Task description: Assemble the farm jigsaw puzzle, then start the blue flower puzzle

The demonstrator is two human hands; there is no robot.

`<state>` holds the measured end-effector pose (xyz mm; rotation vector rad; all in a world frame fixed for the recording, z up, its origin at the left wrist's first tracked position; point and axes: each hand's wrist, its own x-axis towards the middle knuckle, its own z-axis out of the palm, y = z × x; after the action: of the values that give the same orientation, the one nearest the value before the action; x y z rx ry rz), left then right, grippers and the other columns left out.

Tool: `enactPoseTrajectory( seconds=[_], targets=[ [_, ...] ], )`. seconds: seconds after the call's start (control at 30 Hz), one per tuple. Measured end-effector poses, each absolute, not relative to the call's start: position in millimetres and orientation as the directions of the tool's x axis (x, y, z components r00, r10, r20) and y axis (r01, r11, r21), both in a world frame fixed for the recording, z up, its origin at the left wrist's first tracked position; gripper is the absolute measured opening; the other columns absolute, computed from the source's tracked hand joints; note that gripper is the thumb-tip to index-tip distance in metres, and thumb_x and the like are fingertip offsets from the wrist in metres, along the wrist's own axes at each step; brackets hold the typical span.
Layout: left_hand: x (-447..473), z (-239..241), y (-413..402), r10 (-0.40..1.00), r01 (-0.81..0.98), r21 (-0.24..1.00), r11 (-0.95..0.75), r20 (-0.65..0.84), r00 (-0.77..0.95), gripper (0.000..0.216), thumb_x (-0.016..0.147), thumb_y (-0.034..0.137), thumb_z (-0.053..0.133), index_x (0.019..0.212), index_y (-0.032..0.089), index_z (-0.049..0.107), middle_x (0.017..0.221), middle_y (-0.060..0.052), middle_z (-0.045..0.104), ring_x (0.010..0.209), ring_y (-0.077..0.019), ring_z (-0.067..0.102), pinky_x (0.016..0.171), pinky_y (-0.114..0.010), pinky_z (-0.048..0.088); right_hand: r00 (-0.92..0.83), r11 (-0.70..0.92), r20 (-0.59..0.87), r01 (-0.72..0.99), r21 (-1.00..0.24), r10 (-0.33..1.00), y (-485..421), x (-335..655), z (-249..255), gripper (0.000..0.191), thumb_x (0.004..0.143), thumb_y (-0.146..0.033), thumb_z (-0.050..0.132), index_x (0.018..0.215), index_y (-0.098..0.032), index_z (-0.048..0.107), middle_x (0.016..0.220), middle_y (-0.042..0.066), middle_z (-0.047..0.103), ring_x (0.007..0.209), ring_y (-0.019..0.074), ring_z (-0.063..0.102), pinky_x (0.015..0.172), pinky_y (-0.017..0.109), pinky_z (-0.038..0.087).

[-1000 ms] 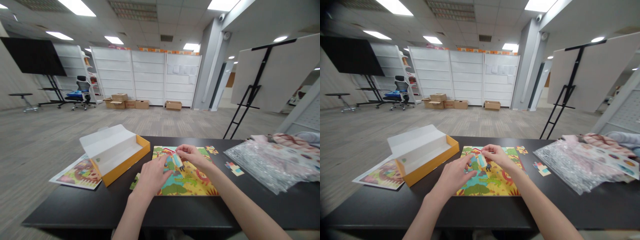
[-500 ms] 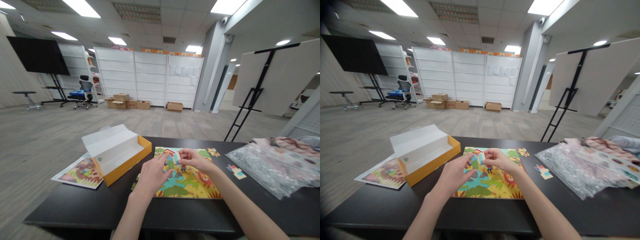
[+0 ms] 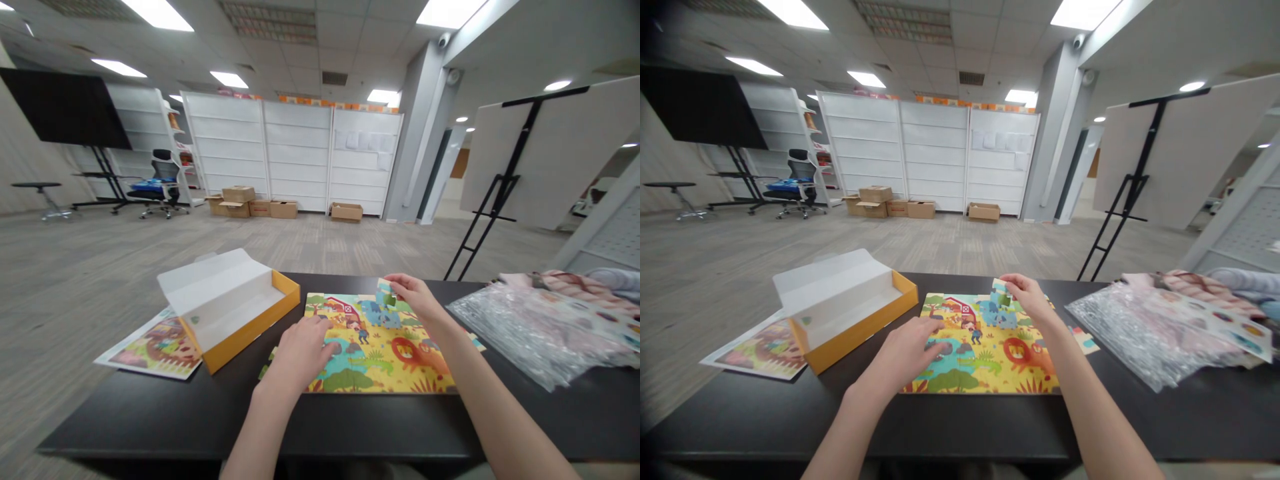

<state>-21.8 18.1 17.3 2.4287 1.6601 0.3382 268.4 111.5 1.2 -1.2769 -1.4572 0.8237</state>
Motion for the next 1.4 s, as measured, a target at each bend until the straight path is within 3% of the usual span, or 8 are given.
enactPoseTrajectory(
  seconds=[0.1, 0.33, 0.9, 1.0, 1.13, 1.3, 1.4],
  targets=[
    [-24.5, 15.5, 17.3, 0.934, 0.901, 0.248, -0.355, 0.054, 0.353, 0.025, 0.093, 0.037, 0.058, 0.111, 0.023, 0.069, 0.116, -0.008, 0.07, 0.112, -0.0275, 0.063, 0.09, -0.036, 0.05, 0.097, 0.168, 0.214, 0.348, -0.922, 0.972, 121.1, 289.2, -9.1, 0.038, 0.072, -0.045, 0.07, 0.098, -0.017, 0.075, 0.095, 0.008, 0.076, 0.074, 0.0168, 0.063, 0.064, 0.027, 0.046],
    [-33.5, 8.4, 16.7, 0.928, 0.897, 0.253, -0.362, 0.005, 0.373, 0.02, 0.092, 0.035, 0.058, 0.104, 0.023, 0.07, 0.115, -0.007, 0.068, 0.109, -0.0272, 0.062, 0.088, -0.036, 0.05, 0.085, 0.175, 0.242, 0.469, -0.865, 0.967, 135.0, 291.6, -29.7, 0.038, 0.069, -0.046, 0.065, 0.092, -0.017, 0.076, 0.082, 0.006, 0.075, 0.069, 0.0183, 0.061, 0.066, 0.031, 0.047],
    [-33.8, 7.5, 14.0, 0.929, 0.893, 0.283, -0.35, -0.015, 0.369, 0.024, 0.09, 0.033, 0.058, 0.108, 0.023, 0.07, 0.116, -0.009, 0.066, 0.112, -0.0285, 0.06, 0.088, -0.037, 0.052, 0.019, 0.212, 0.297, 0.657, -0.724, 0.955, 142.3, 299.5, -39.8, 0.042, 0.08, -0.04, 0.052, 0.101, -0.013, 0.076, 0.079, 0.006, 0.073, 0.066, 0.0179, 0.059, 0.063, 0.03, 0.048],
    [-33.9, 7.2, 14.0, 0.929, 0.892, 0.281, -0.354, -0.009, 0.371, 0.024, 0.089, 0.033, 0.057, 0.107, 0.023, 0.07, 0.116, -0.009, 0.066, 0.111, -0.0287, 0.06, 0.087, -0.037, 0.052, -0.022, 0.221, 0.294, 0.713, -0.666, 0.955, 139.1, 298.5, -37.9, 0.038, 0.079, -0.034, 0.055, 0.104, -0.014, 0.076, 0.083, 0.007, 0.073, 0.071, 0.0198, 0.062, 0.069, 0.032, 0.051],
    [-33.8, 8.3, 13.8, 0.926, 0.89, 0.281, -0.358, -0.013, 0.377, 0.025, 0.089, 0.033, 0.056, 0.107, 0.022, 0.07, 0.116, -0.01, 0.066, 0.111, -0.0298, 0.06, 0.087, -0.039, 0.053, -0.074, 0.234, 0.288, 0.786, -0.572, 0.955, 134.1, 297.7, -37.7, 0.038, 0.078, -0.027, 0.063, 0.113, -0.02, 0.075, 0.108, 0.011, 0.074, 0.089, 0.0234, 0.067, 0.085, 0.036, 0.052],
    [-33.7, 8.4, 13.8, 0.927, 0.891, 0.283, -0.356, -0.014, 0.375, 0.025, 0.09, 0.034, 0.056, 0.107, 0.023, 0.07, 0.115, -0.01, 0.066, 0.111, -0.0301, 0.059, 0.087, -0.039, 0.053, -0.176, 0.264, 0.234, 0.862, -0.433, 0.956, 130.1, 296.0, -36.6, 0.032, 0.086, -0.024, 0.061, 0.114, -0.022, 0.075, 0.122, 0.013, 0.071, 0.112, 0.0284, 0.065, 0.105, 0.043, 0.043],
    [-33.8, 7.8, 14.4, 0.929, 0.894, 0.279, -0.35, -0.018, 0.37, 0.025, 0.09, 0.034, 0.055, 0.107, 0.023, 0.07, 0.115, -0.01, 0.066, 0.111, -0.0298, 0.059, 0.087, -0.039, 0.052, -0.239, 0.293, 0.196, 0.899, -0.326, 0.951, 128.6, 293.9, -35.4, 0.033, 0.091, -0.023, 0.055, 0.118, -0.022, 0.074, 0.126, 0.014, 0.07, 0.116, 0.0284, 0.064, 0.107, 0.045, 0.041]
  ],
)
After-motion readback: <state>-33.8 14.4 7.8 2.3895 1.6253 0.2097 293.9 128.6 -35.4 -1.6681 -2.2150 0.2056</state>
